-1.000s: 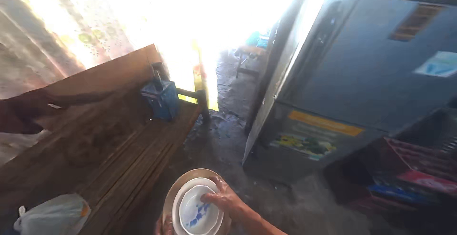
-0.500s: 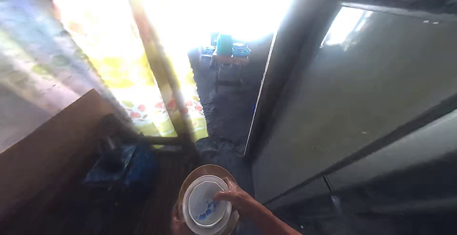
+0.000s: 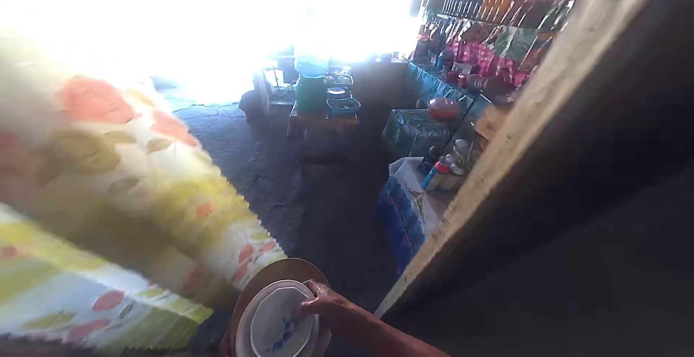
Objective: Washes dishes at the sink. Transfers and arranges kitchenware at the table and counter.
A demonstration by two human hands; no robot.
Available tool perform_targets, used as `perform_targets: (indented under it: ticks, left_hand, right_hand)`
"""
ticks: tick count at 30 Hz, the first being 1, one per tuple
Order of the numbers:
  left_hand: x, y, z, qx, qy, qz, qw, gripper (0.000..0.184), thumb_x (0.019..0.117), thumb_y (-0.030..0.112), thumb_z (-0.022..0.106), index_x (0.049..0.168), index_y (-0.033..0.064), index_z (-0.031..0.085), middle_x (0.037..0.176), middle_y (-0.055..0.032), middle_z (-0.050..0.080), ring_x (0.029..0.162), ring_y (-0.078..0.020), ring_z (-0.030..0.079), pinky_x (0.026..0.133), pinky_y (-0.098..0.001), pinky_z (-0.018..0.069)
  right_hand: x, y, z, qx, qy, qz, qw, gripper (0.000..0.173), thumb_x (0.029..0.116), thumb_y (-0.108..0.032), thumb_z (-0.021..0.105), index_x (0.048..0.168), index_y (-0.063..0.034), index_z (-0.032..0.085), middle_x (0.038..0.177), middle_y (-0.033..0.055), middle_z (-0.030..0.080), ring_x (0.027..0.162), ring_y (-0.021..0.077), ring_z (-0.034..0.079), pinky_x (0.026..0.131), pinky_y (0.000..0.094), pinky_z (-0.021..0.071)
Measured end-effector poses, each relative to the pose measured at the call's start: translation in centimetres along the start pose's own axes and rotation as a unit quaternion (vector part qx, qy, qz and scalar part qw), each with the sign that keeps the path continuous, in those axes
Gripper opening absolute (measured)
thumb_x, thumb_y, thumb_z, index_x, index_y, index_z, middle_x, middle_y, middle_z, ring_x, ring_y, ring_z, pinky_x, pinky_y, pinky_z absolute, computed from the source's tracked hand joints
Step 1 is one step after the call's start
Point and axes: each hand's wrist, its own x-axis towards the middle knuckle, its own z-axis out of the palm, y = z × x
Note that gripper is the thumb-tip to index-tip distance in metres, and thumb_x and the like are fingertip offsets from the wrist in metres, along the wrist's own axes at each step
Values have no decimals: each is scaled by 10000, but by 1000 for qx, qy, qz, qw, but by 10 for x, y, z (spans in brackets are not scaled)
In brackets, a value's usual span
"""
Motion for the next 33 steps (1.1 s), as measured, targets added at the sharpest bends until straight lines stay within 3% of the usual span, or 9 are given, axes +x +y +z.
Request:
perform_targets:
  ticks: [3,5,7,10,14,20,22,28,33]
  left_hand:
    - [84,-16,62,3,-20,0,1000,388,1052,97,469,1378,-112,481,1315,-200,612,1218,-148,614,1062,-315,511]
    - [141,-23,103,-16,-37,7,999,420,1034,55,457,1390,-165,432,1323,-230,586,1202,-118,597,1056,-269,477]
    - [200,-39,153,-32,-64,9,997,387,1018,6,400,1354,-185,409,1254,-188,577,1142,-33,569,1025,-203,464]
    - [274,-58,228,-18,-141,-30,989,474,989,49,407,1409,-163,356,1313,-152,555,1166,9,548,1037,-185,448]
    - [345,-75,342,14,-223,-88,971,542,973,76,468,1456,-126,326,1369,-168,537,1182,-24,563,1022,-209,468]
    - [407,-125,538,70,-276,-90,954,398,1045,99,503,1403,-75,498,1324,-142,633,1143,-82,645,999,-260,534]
    - [426,-143,602,75,-286,-85,952,390,1048,92,491,1399,-78,502,1329,-145,630,1154,-77,638,1005,-249,524]
    - [466,-171,771,103,-342,-107,928,387,1052,104,496,1408,-48,518,1337,-133,636,1159,-89,642,1011,-260,524]
    - [494,-207,910,91,-422,-119,894,385,1063,114,468,1412,-42,517,1329,-129,646,1161,-109,653,1009,-285,539]
  right_hand:
    - [68,-51,-43,-9,11,-20,1000,638,824,-120,693,1415,-95,455,1211,138,645,1033,239,672,847,462,587]
    - [113,-84,-70,-12,36,-32,999,658,817,-98,688,1425,-79,434,1220,143,631,1041,229,661,861,449,576]
    - [149,-118,-102,-4,88,-38,995,630,828,-105,679,1410,-80,439,1226,149,619,1051,235,649,869,458,568]
    - [187,-171,-150,16,155,-43,987,581,872,-100,651,1417,-81,450,1248,154,612,1080,237,640,889,465,558]
    - [224,-232,-216,76,267,-66,958,570,902,-18,639,1441,-50,457,1260,140,619,1087,196,640,921,403,556]
    - [282,-295,-367,182,374,-87,905,649,877,18,657,1479,-70,432,1234,123,640,1051,189,659,886,392,574]
    - [294,-325,-421,197,378,-97,900,647,897,17,645,1499,-70,427,1249,123,645,1058,188,668,895,392,581]
    - [320,-403,-563,201,422,-123,875,486,924,13,622,1390,-52,495,1151,81,666,1008,150,672,877,361,584]
    - [334,-452,-677,212,481,-162,835,439,894,26,655,1318,-39,561,1113,78,694,990,156,691,862,367,601]
